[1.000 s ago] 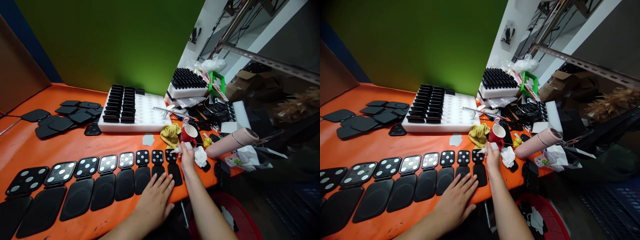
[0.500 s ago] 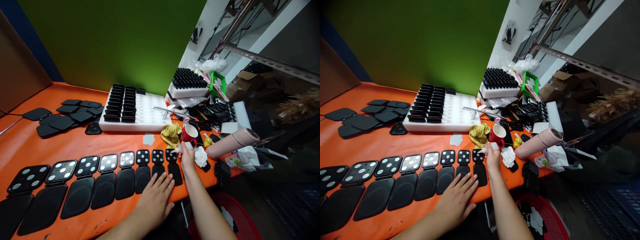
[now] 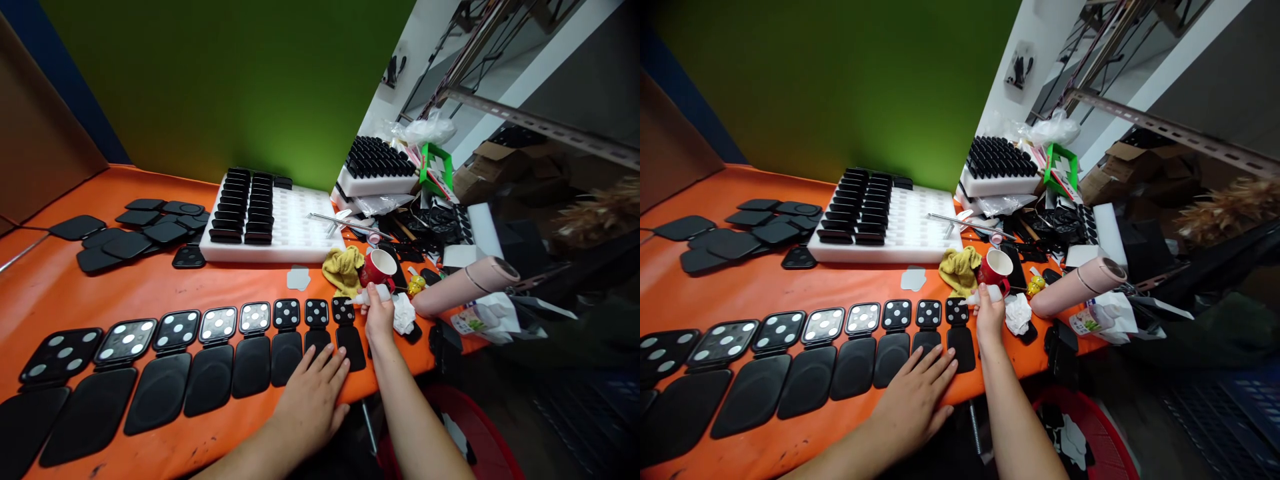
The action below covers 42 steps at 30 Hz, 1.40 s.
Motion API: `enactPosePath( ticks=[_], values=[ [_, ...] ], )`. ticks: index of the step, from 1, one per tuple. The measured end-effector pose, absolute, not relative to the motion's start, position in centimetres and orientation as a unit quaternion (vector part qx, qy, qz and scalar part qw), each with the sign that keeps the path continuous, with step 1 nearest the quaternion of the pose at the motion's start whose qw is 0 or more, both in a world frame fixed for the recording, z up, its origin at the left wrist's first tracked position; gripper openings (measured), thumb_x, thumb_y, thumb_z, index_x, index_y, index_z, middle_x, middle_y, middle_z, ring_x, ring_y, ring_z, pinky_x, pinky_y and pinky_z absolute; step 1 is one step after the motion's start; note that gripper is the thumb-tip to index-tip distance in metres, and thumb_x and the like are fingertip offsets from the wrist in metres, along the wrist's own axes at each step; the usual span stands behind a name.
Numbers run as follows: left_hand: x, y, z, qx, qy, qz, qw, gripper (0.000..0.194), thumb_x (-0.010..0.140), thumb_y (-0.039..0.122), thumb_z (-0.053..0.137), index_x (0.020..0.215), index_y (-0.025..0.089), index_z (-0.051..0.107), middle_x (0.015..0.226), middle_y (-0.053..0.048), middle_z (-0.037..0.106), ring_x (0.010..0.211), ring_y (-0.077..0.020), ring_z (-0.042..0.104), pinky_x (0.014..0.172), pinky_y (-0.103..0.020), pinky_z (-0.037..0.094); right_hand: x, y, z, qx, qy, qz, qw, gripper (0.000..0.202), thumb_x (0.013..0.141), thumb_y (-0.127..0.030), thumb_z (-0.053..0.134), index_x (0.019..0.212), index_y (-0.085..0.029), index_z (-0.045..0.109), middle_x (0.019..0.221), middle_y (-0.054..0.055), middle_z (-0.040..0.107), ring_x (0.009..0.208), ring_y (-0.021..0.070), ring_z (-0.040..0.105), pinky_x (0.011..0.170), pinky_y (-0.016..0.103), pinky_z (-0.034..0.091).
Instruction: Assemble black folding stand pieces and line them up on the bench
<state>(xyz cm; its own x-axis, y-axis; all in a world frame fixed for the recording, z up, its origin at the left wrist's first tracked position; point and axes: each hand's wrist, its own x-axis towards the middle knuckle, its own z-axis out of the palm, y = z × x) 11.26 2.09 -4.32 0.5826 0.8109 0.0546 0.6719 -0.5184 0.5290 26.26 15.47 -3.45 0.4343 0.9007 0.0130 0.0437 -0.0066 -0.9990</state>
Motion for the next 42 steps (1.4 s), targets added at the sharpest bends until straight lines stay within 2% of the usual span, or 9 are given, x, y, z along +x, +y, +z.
enactPosePath(
  ticks=[17, 24, 30, 42],
  values=[
    [11.3, 2.1, -4.0, 0.863, 0.435, 0.141, 0.213, 0.057, 0.085, 0.051, 0.029, 0.136, 0.025, 0.028, 0.144, -0.001, 0.027, 0.131, -0.0239, 0.023, 0.106, -0.048, 0.016, 26.9, 14.2, -3.4, -0.624, -0.438, 0.343, 0.548, 0.034, 0.072, -0.049, 0.058, 0.074, -0.015, 0.058, 0.067, 0.003, 0.065, 0.040, 0.0078, 0.043, 0.036, 0.020, 0.033],
    [11.3, 2.2, -4.0, 0.864, 0.434, 0.146, 0.210, 0.057, 0.084, 0.049, 0.033, 0.135, 0.024, 0.031, 0.143, -0.003, 0.029, 0.131, -0.0247, 0.024, 0.106, -0.048, 0.017, 25.7, 13.9, -3.2, -0.610, -0.416, 0.379, 0.558, 0.036, 0.075, -0.052, 0.053, 0.077, -0.017, 0.054, 0.067, 0.002, 0.064, 0.038, 0.0074, 0.042, 0.034, 0.019, 0.031],
    [11.4, 2.1, -4.0, 0.864, 0.433, 0.141, 0.215, 0.057, 0.084, 0.050, 0.033, 0.135, 0.023, 0.031, 0.143, -0.004, 0.031, 0.131, -0.0253, 0.024, 0.106, -0.048, 0.016, 22.4, 13.3, -3.4, -0.586, -0.442, 0.429, 0.526, 0.035, 0.074, -0.051, 0.054, 0.074, -0.017, 0.059, 0.065, 0.003, 0.064, 0.041, 0.0098, 0.046, 0.035, 0.021, 0.034],
    [11.3, 2.2, -3.6, 0.862, 0.432, 0.132, 0.227, 0.058, 0.084, 0.050, 0.034, 0.135, 0.022, 0.031, 0.143, -0.004, 0.030, 0.131, -0.0257, 0.023, 0.106, -0.049, 0.015, 22.0, 13.6, -3.2, -0.597, -0.471, 0.411, 0.503, 0.033, 0.072, -0.049, 0.057, 0.075, -0.017, 0.060, 0.066, 0.003, 0.064, 0.044, 0.0112, 0.049, 0.038, 0.022, 0.037]
  ],
)
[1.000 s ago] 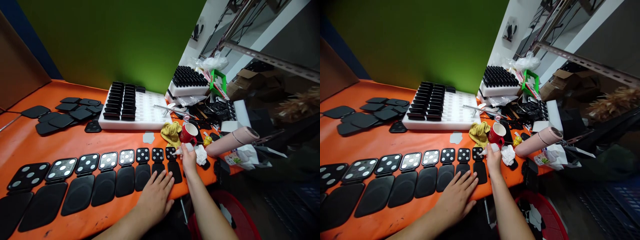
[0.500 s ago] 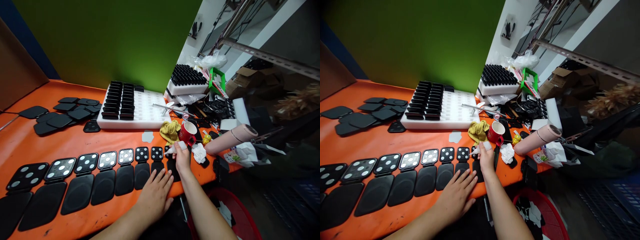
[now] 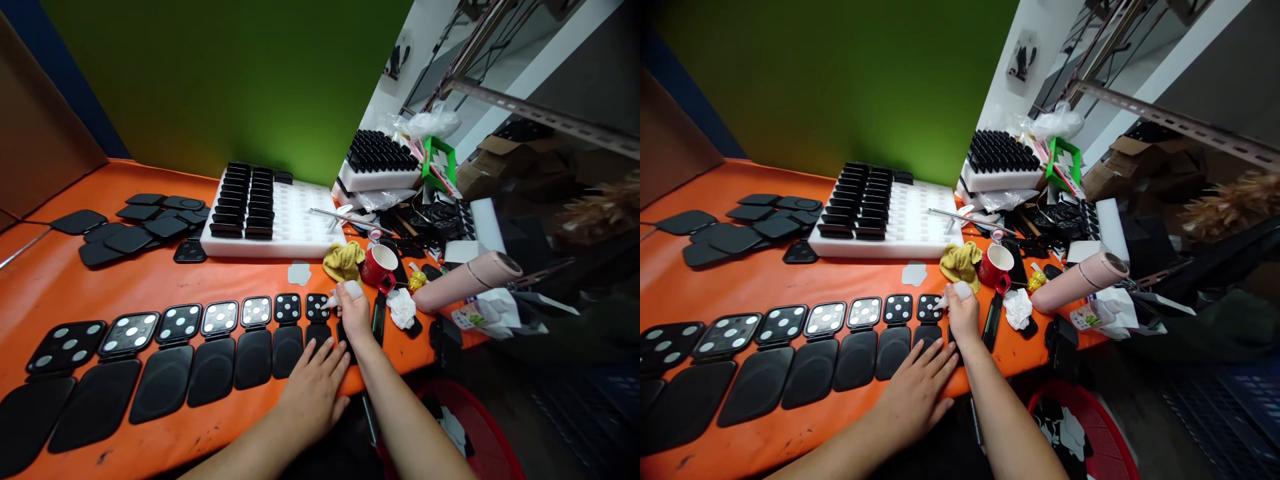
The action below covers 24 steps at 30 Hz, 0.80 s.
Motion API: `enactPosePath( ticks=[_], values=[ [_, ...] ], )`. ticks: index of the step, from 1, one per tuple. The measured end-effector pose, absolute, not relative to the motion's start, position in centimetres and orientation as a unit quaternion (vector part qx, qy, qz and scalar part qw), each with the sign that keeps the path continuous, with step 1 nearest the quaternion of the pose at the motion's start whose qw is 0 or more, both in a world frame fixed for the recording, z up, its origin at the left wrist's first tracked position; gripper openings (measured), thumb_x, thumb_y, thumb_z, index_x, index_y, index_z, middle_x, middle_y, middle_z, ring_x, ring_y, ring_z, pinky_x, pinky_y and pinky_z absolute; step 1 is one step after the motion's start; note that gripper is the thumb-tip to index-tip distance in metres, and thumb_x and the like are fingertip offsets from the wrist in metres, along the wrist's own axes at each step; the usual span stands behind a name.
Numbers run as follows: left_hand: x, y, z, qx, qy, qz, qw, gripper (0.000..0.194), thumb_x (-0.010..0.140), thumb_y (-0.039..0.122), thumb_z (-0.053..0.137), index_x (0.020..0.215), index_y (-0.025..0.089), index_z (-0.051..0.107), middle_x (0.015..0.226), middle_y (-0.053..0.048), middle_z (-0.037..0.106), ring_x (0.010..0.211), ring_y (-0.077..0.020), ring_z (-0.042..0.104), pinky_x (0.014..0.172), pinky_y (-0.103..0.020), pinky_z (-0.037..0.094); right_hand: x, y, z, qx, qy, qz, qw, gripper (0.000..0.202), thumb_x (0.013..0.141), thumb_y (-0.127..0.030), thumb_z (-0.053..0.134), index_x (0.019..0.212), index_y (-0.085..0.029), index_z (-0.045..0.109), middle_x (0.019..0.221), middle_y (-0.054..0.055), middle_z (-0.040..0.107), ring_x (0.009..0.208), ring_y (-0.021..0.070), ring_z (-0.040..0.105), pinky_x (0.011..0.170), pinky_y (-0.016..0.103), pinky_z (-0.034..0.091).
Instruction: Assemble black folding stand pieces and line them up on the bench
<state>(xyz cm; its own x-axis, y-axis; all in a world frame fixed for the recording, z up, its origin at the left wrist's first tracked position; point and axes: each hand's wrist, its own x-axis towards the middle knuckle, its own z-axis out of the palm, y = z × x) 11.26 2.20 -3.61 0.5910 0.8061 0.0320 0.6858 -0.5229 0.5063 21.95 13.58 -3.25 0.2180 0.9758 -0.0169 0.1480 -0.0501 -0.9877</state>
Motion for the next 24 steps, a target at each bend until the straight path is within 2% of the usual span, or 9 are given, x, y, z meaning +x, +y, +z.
enactPosePath(
  ticks=[4, 7, 12, 15, 17, 20, 22, 24],
  values=[
    [11.2, 2.1, -3.4, 0.857, 0.435, 0.146, 0.232, 0.060, 0.082, 0.051, 0.038, 0.135, 0.024, 0.029, 0.143, -0.004, 0.030, 0.131, -0.0255, 0.023, 0.106, -0.049, 0.016, 21.4, 14.4, -3.3, -0.590, -0.465, 0.416, 0.512, 0.035, 0.075, -0.052, 0.053, 0.077, -0.017, 0.058, 0.065, 0.002, 0.064, 0.042, 0.0105, 0.048, 0.037, 0.021, 0.036],
    [11.2, 2.0, -3.5, 0.852, 0.440, 0.156, 0.236, 0.063, 0.081, 0.051, 0.040, 0.136, 0.026, 0.026, 0.143, -0.004, 0.029, 0.131, -0.0249, 0.023, 0.107, -0.049, 0.015, 20.8, 15.0, -3.4, -0.586, -0.469, 0.413, 0.515, 0.034, 0.072, -0.050, 0.056, 0.075, -0.016, 0.059, 0.060, 0.001, 0.062, 0.044, 0.0109, 0.049, 0.039, 0.020, 0.037],
    [11.3, 2.0, -3.6, 0.852, 0.438, 0.160, 0.239, 0.061, 0.080, 0.048, 0.043, 0.135, 0.024, 0.030, 0.143, -0.005, 0.031, 0.132, -0.0256, 0.022, 0.107, -0.050, 0.014, 20.8, 15.3, -3.3, -0.585, -0.469, 0.407, 0.522, 0.034, 0.071, -0.050, 0.059, 0.073, -0.015, 0.058, 0.060, 0.001, 0.062, 0.043, 0.0098, 0.049, 0.038, 0.020, 0.036],
    [11.2, 2.0, -3.1, 0.835, 0.452, 0.187, 0.251, 0.057, 0.080, 0.042, 0.047, 0.133, 0.026, 0.033, 0.142, -0.005, 0.033, 0.130, -0.0251, 0.026, 0.106, -0.049, 0.020, 20.9, 15.1, -2.9, -0.578, -0.464, 0.419, 0.524, 0.037, 0.073, -0.051, 0.054, 0.074, -0.015, 0.058, 0.062, 0.002, 0.063, 0.041, 0.0088, 0.047, 0.037, 0.019, 0.035],
    [10.7, 2.0, -2.3, 0.821, 0.468, 0.210, 0.251, 0.049, 0.081, 0.035, 0.047, 0.128, 0.026, 0.040, 0.140, -0.004, 0.036, 0.129, -0.0246, 0.029, 0.105, -0.047, 0.024, 20.5, 14.8, -2.6, -0.572, -0.464, 0.432, 0.521, 0.038, 0.075, -0.052, 0.052, 0.075, -0.015, 0.058, 0.066, 0.003, 0.064, 0.040, 0.0085, 0.047, 0.036, 0.019, 0.034],
    [8.9, 1.7, -1.2, 0.809, 0.483, 0.237, 0.238, 0.033, 0.084, 0.032, 0.042, 0.115, 0.027, 0.052, 0.130, -0.002, 0.050, 0.123, -0.0219, 0.039, 0.104, -0.045, 0.028, 19.0, 14.0, -2.4, -0.558, -0.476, 0.456, 0.505, 0.037, 0.075, -0.051, 0.052, 0.076, -0.015, 0.059, 0.067, 0.004, 0.065, 0.042, 0.0090, 0.048, 0.036, 0.020, 0.035],
    [7.2, 1.1, -1.0, 0.806, 0.496, 0.240, 0.215, 0.030, 0.086, 0.030, 0.040, 0.111, 0.027, 0.056, 0.122, -0.001, 0.057, 0.117, -0.0204, 0.046, 0.104, -0.045, 0.029, 17.8, 13.6, -2.4, -0.550, -0.487, 0.469, 0.491, 0.036, 0.074, -0.051, 0.054, 0.075, -0.015, 0.060, 0.067, 0.004, 0.065, 0.042, 0.0098, 0.048, 0.036, 0.020, 0.036],
    [5.4, 0.5, -1.3, 0.809, 0.508, 0.232, 0.183, 0.032, 0.086, 0.027, 0.040, 0.114, 0.025, 0.055, 0.121, -0.003, 0.057, 0.116, -0.0212, 0.047, 0.103, -0.046, 0.031, 16.7, 13.2, -2.6, -0.547, -0.495, 0.473, 0.482, 0.035, 0.072, -0.051, 0.056, 0.075, -0.016, 0.060, 0.067, 0.004, 0.066, 0.042, 0.0106, 0.049, 0.036, 0.021, 0.037]
  ],
)
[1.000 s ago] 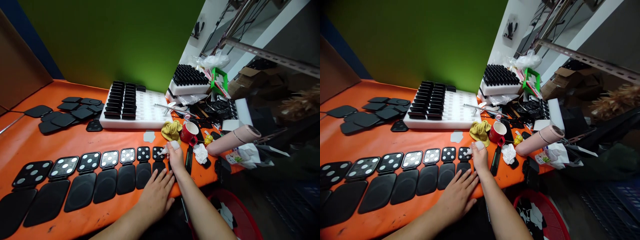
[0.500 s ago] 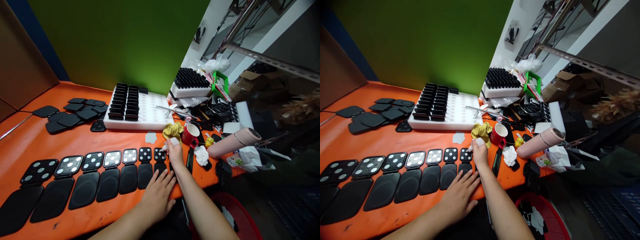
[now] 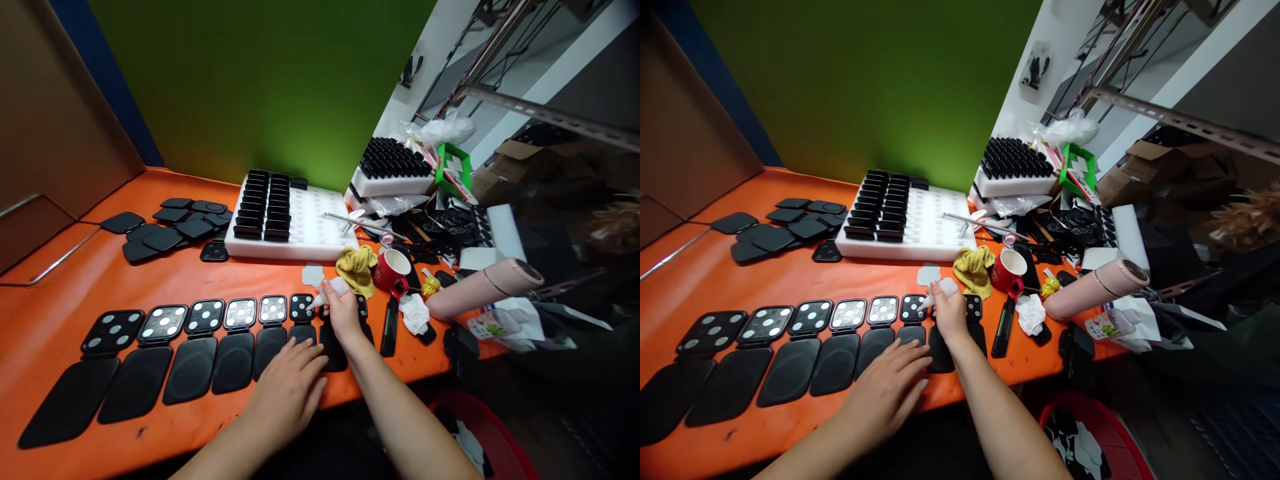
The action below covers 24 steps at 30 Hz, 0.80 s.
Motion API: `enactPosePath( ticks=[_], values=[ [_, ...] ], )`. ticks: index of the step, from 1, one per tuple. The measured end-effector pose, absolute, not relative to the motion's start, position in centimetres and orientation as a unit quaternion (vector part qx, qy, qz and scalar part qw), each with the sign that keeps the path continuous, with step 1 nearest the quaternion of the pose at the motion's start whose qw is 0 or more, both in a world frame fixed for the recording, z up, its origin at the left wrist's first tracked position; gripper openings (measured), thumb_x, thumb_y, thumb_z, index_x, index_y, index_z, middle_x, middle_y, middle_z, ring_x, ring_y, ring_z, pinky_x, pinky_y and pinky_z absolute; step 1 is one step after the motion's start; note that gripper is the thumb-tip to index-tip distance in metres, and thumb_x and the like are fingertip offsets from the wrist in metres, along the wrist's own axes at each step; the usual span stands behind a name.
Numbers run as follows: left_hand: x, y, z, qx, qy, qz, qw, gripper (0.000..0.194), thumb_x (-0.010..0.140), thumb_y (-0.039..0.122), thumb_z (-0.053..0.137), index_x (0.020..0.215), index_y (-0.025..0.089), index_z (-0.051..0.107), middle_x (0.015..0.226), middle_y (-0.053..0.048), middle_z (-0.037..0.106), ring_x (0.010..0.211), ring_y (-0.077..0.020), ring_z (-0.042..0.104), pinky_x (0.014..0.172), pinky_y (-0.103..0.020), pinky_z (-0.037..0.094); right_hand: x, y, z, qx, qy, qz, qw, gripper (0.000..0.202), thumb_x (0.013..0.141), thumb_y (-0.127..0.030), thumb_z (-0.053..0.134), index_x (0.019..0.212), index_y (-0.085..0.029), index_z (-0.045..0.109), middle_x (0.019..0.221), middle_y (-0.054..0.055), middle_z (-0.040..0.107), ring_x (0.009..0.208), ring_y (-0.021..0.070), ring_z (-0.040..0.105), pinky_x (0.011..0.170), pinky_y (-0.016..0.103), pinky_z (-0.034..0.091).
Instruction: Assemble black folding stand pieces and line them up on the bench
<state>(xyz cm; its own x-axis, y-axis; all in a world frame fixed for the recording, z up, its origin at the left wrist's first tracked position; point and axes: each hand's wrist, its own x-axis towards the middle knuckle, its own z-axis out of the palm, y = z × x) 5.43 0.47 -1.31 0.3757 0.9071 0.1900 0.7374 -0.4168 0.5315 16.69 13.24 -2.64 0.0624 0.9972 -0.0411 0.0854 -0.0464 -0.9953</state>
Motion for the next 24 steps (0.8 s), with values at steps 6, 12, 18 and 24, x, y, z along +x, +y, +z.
enactPosePath(
  ticks=[6, 12, 18, 24],
  values=[
    [2.9, -0.9, -3.3, 0.817, 0.521, 0.198, 0.147, 0.035, 0.086, 0.026, 0.039, 0.119, 0.025, 0.052, 0.126, -0.002, 0.053, 0.118, -0.0216, 0.046, 0.099, -0.045, 0.038, 15.9, 13.2, -3.1, -0.552, -0.508, 0.460, 0.475, 0.033, 0.068, -0.050, 0.061, 0.071, -0.017, 0.060, 0.068, 0.004, 0.067, 0.048, 0.0132, 0.054, 0.041, 0.022, 0.039],
    [3.2, -0.8, -3.7, 0.811, 0.530, 0.202, 0.144, 0.034, 0.086, 0.022, 0.038, 0.117, 0.024, 0.054, 0.126, -0.001, 0.054, 0.117, -0.0204, 0.047, 0.099, -0.043, 0.038, 15.8, 13.8, -2.7, -0.557, -0.503, 0.457, 0.478, 0.037, 0.074, -0.052, 0.053, 0.075, -0.016, 0.058, 0.068, 0.005, 0.066, 0.040, 0.0105, 0.047, 0.035, 0.022, 0.035],
    [3.1, -0.9, -3.7, 0.814, 0.529, 0.195, 0.138, 0.035, 0.087, 0.020, 0.036, 0.117, 0.023, 0.053, 0.127, -0.001, 0.053, 0.118, -0.0197, 0.046, 0.100, -0.042, 0.038, 14.8, 14.6, -2.8, -0.550, -0.515, 0.451, 0.479, 0.033, 0.072, -0.050, 0.058, 0.071, -0.017, 0.058, 0.059, 0.002, 0.064, 0.043, 0.0118, 0.051, 0.040, 0.022, 0.037],
    [3.2, -1.0, -3.7, 0.808, 0.530, 0.216, 0.144, 0.035, 0.085, 0.018, 0.039, 0.116, 0.023, 0.053, 0.126, -0.001, 0.054, 0.117, -0.0197, 0.047, 0.099, -0.043, 0.038, 15.0, 14.6, -2.8, -0.544, -0.504, 0.472, 0.476, 0.036, 0.074, -0.052, 0.054, 0.072, -0.015, 0.057, 0.066, 0.004, 0.065, 0.040, 0.0098, 0.047, 0.036, 0.021, 0.035]
  ],
)
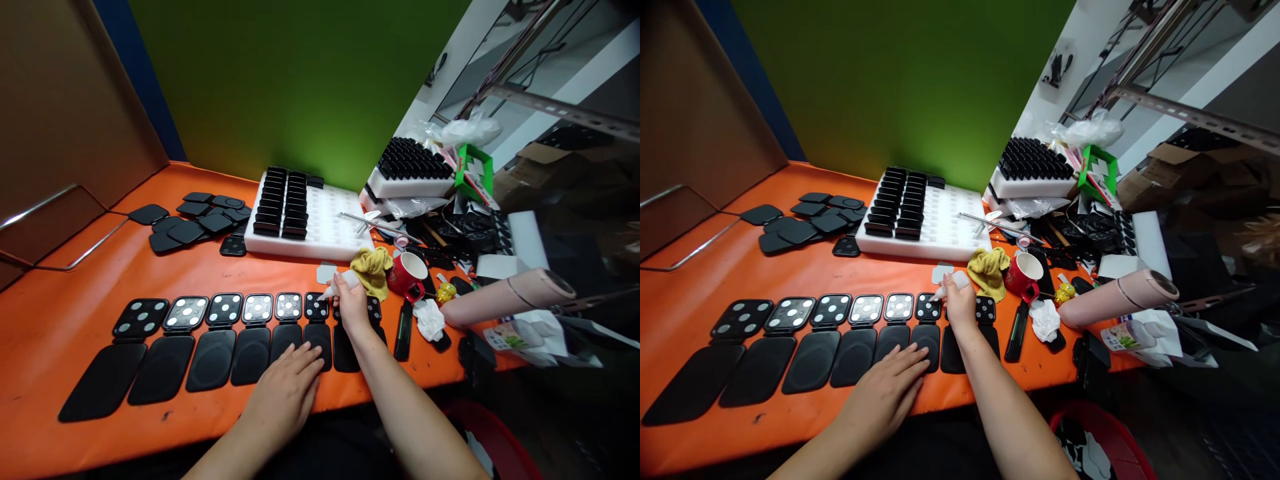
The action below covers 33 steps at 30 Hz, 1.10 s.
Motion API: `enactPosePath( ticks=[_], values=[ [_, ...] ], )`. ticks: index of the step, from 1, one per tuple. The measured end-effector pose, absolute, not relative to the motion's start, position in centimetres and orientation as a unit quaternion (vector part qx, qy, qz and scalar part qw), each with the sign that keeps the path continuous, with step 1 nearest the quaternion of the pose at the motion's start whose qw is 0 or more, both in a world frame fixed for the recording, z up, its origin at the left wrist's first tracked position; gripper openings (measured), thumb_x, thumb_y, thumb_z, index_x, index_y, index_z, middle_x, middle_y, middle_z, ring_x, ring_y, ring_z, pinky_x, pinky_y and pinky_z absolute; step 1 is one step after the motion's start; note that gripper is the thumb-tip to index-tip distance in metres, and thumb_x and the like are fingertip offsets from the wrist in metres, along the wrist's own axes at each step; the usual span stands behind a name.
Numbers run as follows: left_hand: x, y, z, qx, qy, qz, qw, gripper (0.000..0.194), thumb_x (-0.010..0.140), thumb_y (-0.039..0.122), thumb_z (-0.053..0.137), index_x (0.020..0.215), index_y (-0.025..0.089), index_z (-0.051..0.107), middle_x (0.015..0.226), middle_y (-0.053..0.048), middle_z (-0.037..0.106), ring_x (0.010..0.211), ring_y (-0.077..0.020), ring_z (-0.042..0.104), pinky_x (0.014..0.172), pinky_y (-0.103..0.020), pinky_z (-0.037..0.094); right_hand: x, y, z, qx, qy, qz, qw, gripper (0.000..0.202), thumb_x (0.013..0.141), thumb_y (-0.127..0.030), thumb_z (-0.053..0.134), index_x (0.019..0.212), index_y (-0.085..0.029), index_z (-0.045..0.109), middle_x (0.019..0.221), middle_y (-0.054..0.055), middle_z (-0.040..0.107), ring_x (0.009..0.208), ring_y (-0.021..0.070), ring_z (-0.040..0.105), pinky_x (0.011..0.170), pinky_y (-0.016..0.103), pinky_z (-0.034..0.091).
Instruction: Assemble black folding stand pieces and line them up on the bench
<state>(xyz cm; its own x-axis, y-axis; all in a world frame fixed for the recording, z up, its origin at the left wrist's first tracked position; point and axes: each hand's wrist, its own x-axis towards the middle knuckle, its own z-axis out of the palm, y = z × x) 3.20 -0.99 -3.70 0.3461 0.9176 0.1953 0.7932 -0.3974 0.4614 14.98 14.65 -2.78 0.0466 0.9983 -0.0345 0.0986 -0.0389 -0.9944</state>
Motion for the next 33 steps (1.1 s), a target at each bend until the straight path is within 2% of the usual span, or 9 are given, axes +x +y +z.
enactPosePath(
  ticks=[7, 14, 18, 21, 27, 33],
  values=[
    [3.5, -1.0, -3.4, 0.789, 0.535, 0.264, 0.148, 0.031, 0.083, 0.017, 0.043, 0.109, 0.022, 0.059, 0.118, -0.003, 0.060, 0.112, -0.0209, 0.052, 0.097, -0.044, 0.041, 11.3, 12.6, -2.9, -0.522, -0.507, 0.521, 0.447, 0.039, 0.072, -0.053, 0.055, 0.081, -0.016, 0.056, 0.069, 0.004, 0.067, 0.040, 0.0103, 0.050, 0.035, 0.021, 0.036],
    [3.4, -1.0, -3.5, 0.783, 0.536, 0.273, 0.159, 0.031, 0.084, 0.018, 0.043, 0.110, 0.022, 0.058, 0.119, -0.002, 0.059, 0.113, -0.0208, 0.051, 0.097, -0.045, 0.040, 10.8, 12.7, -3.2, -0.528, -0.523, 0.504, 0.439, 0.037, 0.068, -0.052, 0.059, 0.077, -0.016, 0.058, 0.068, 0.004, 0.067, 0.046, 0.0116, 0.054, 0.040, 0.021, 0.039],
    [3.4, -1.0, -3.6, 0.783, 0.535, 0.271, 0.167, 0.031, 0.084, 0.018, 0.042, 0.110, 0.022, 0.058, 0.120, -0.002, 0.059, 0.113, -0.0207, 0.051, 0.098, -0.045, 0.040, 10.7, 13.3, -3.0, -0.534, -0.521, 0.500, 0.440, 0.038, 0.071, -0.053, 0.056, 0.078, -0.016, 0.056, 0.069, 0.005, 0.067, 0.042, 0.0109, 0.052, 0.037, 0.021, 0.037],
    [3.3, -1.0, -3.5, 0.784, 0.535, 0.265, 0.172, 0.031, 0.084, 0.019, 0.041, 0.110, 0.022, 0.058, 0.120, -0.002, 0.059, 0.114, -0.0209, 0.050, 0.098, -0.045, 0.039, 9.9, 13.6, -3.0, -0.531, -0.521, 0.501, 0.442, 0.037, 0.073, -0.053, 0.054, 0.079, -0.016, 0.055, 0.071, 0.004, 0.067, 0.044, 0.0122, 0.055, 0.037, 0.021, 0.037],
    [3.4, -1.1, -3.3, 0.779, 0.540, 0.259, 0.188, 0.031, 0.084, 0.019, 0.041, 0.110, 0.022, 0.059, 0.121, -0.002, 0.058, 0.114, -0.0212, 0.050, 0.099, -0.046, 0.039, 9.1, 14.1, -3.2, -0.525, -0.528, 0.502, 0.439, 0.035, 0.072, -0.052, 0.056, 0.074, -0.017, 0.054, 0.061, 0.002, 0.065, 0.044, 0.0135, 0.057, 0.037, 0.021, 0.037],
    [1.8, -1.1, -1.7, 0.777, 0.542, 0.256, 0.191, 0.034, 0.083, 0.022, 0.043, 0.115, 0.022, 0.055, 0.124, -0.003, 0.056, 0.114, -0.0203, 0.051, 0.098, -0.044, 0.040, 8.7, 13.5, -2.6, -0.517, -0.519, 0.523, 0.435, 0.039, 0.076, -0.054, 0.049, 0.075, -0.015, 0.054, 0.071, 0.006, 0.066, 0.041, 0.0099, 0.052, 0.035, 0.020, 0.037]
  ],
)
